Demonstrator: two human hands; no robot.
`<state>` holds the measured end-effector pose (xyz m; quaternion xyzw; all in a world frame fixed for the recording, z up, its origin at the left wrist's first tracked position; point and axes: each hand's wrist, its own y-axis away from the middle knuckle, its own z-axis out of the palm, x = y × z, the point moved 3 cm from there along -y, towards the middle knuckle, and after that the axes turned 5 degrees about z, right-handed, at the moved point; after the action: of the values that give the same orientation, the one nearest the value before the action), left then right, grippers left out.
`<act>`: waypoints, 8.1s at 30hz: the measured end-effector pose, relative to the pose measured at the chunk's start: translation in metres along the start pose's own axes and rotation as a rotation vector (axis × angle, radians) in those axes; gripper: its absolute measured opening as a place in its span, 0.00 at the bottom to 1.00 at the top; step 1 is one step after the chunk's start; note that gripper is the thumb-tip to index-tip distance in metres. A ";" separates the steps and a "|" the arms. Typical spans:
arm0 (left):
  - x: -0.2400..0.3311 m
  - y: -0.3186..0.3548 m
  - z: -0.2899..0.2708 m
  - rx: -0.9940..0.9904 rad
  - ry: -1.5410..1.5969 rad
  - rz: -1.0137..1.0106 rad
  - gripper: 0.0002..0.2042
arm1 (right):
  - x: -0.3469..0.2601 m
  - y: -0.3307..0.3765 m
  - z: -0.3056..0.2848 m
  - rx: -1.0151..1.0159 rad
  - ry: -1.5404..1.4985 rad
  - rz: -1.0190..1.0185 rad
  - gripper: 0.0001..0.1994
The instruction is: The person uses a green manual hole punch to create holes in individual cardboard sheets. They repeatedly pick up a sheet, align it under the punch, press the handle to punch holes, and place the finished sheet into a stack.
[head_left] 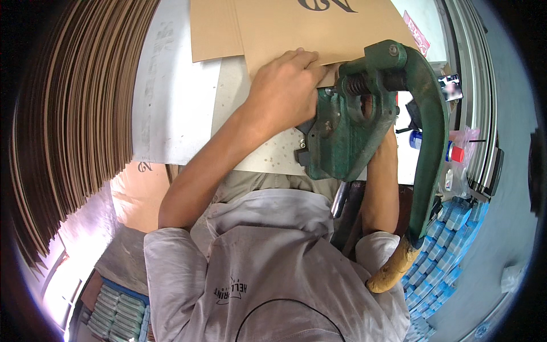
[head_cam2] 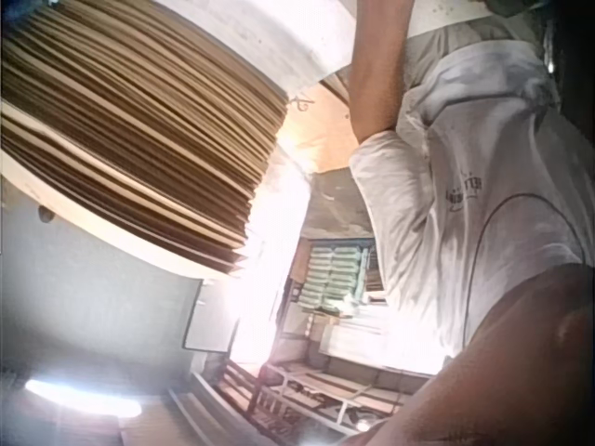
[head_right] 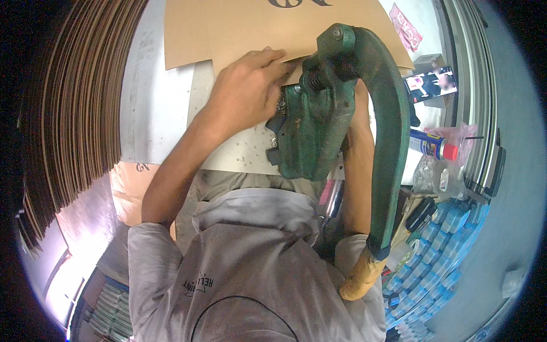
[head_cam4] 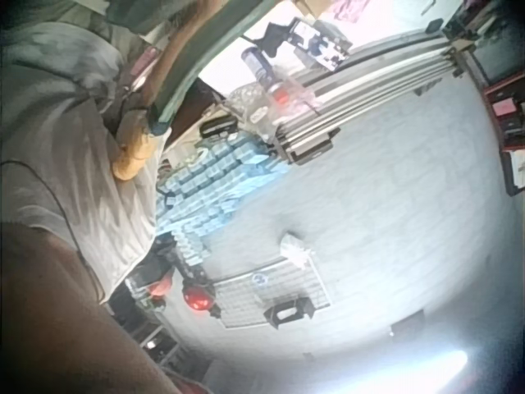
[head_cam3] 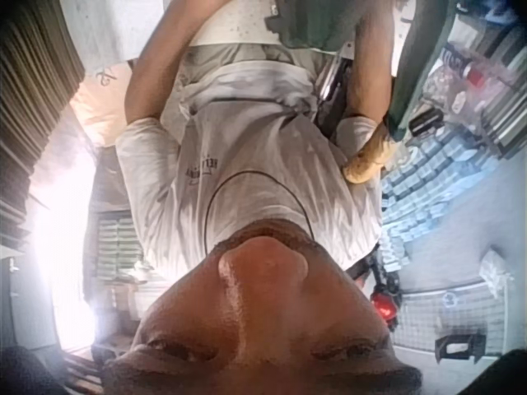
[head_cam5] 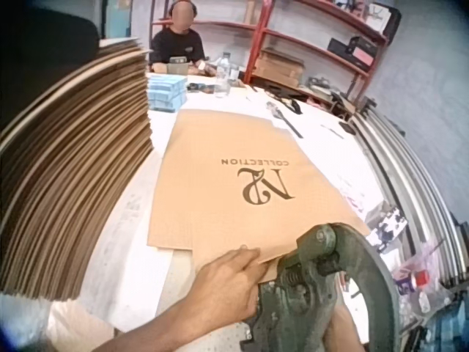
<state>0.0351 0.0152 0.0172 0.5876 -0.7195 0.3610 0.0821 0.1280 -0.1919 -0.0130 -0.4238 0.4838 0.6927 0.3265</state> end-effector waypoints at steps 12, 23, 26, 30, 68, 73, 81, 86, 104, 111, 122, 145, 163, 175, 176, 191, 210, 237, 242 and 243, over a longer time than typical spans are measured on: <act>0.004 0.000 0.007 -0.013 -0.061 0.024 0.17 | -0.006 0.004 -0.013 0.016 0.083 -0.002 0.06; 0.010 0.004 0.015 -0.008 -0.012 0.020 0.13 | -0.012 0.022 -0.008 0.080 0.217 -0.010 0.07; 0.013 0.001 0.018 0.000 0.007 0.044 0.13 | -0.019 0.028 -0.048 0.105 0.441 0.133 0.09; 0.004 0.006 0.017 0.029 -0.052 0.006 0.13 | -0.109 0.095 0.003 0.331 1.014 -0.230 0.20; -0.010 -0.007 0.027 0.431 0.889 -0.624 0.09 | 0.002 0.030 -0.038 -0.002 0.834 -0.439 0.13; -0.019 0.010 -0.024 0.284 0.066 -0.159 0.12 | 0.017 0.010 -0.015 -0.113 0.722 -0.420 0.12; -0.081 -0.035 -0.053 -0.157 0.009 0.088 0.12 | 0.003 0.010 -0.015 -0.167 0.407 -0.189 0.11; -0.059 -0.034 -0.040 -0.133 -0.027 0.173 0.13 | 0.006 -0.001 -0.002 -0.192 0.070 -0.041 0.10; 0.009 -0.011 0.009 -0.108 -0.070 0.053 0.13 | -0.019 0.051 -0.027 0.117 0.717 -0.132 0.10; 0.007 -0.011 0.009 -0.085 -0.068 0.076 0.13 | -0.130 0.223 0.033 -0.041 0.965 -0.810 0.21; -0.003 -0.011 0.003 -0.137 -0.252 0.168 0.15 | -0.112 0.247 0.040 -0.403 0.608 -0.906 0.29; -0.032 0.055 -0.038 -0.161 -0.397 0.040 0.21 | 0.008 0.040 -0.055 0.039 0.776 -0.338 0.14; -0.028 0.049 -0.042 -0.210 -0.392 -0.014 0.23 | 0.011 0.035 -0.067 0.077 0.925 -0.465 0.04; -0.030 0.051 -0.041 -0.204 -0.426 -0.008 0.22 | 0.005 0.060 -0.076 0.102 1.139 -0.386 0.05; -0.030 0.051 -0.041 -0.201 -0.420 -0.005 0.22 | 0.008 0.060 -0.078 0.123 1.078 -0.376 0.05; -0.034 0.053 -0.038 -0.152 -0.426 0.009 0.24 | -0.010 0.073 -0.040 0.145 0.907 -0.402 0.10; -0.048 0.030 -0.036 -0.001 -0.380 0.088 0.19 | -0.005 0.016 0.004 -0.133 0.600 -0.269 0.11; 0.022 0.011 0.019 0.065 -0.106 -0.034 0.12 | 0.011 0.020 -0.010 0.123 0.377 -0.152 0.05; 0.019 0.013 0.019 0.061 -0.139 -0.037 0.12 | 0.006 0.022 -0.004 0.093 0.434 -0.190 0.06; 0.019 0.013 0.019 0.057 -0.147 -0.038 0.11 | 0.006 0.022 -0.005 0.098 0.468 -0.199 0.06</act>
<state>0.0233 -0.0109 0.0080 0.6283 -0.7017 0.3355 0.0192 0.1076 -0.2032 -0.0106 -0.6019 0.5349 0.5159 0.2922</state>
